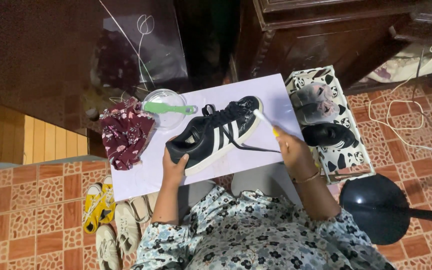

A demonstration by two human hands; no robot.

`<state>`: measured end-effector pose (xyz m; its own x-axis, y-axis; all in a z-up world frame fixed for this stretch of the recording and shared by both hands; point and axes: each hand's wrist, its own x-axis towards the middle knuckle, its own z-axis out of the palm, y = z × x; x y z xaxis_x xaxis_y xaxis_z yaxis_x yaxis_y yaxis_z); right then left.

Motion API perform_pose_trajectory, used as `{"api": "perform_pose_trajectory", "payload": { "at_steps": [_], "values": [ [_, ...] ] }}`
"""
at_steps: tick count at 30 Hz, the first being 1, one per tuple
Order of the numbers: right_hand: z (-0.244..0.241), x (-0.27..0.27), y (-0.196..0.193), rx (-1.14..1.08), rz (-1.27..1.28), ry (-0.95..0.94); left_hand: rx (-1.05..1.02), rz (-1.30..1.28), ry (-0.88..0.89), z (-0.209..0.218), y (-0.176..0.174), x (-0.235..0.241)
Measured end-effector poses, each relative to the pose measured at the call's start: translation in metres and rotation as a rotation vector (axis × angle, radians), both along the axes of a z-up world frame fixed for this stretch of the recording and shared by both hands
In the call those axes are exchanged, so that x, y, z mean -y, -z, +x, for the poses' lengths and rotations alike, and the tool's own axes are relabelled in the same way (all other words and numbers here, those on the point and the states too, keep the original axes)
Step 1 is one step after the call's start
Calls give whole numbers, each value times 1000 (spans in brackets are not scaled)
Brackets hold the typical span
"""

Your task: The person unties the laces of a black sneaker, then uses a yellow toothbrush to scrub the upper and toe area with a cleaning solution. The person repeatedly dips the brush into a small container and continues scrubbing the shoe's surface.

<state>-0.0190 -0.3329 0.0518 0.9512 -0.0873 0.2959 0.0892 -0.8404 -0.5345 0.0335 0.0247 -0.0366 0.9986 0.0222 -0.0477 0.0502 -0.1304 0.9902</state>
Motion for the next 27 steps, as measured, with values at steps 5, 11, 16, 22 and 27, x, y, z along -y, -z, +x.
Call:
{"api": "perform_pose_trajectory", "payload": {
  "at_steps": [5,11,16,22,27],
  "values": [
    [-26,-14,30,-41,-36,-99,6,2,-2,0,3,-1],
    [-12,-10,-4,-1,-141,-93,76,-23,21,-6,-9,2],
    [-22,-22,-16,-105,-245,-213,172,-51,62,-9,-19,7],
    [-29,-28,-17,-36,-499,-152,245,-59,69,-12,-29,12],
    [-17,10,15,-48,-395,-50,222,-2,91,-11,-30,9]
  ]
}}
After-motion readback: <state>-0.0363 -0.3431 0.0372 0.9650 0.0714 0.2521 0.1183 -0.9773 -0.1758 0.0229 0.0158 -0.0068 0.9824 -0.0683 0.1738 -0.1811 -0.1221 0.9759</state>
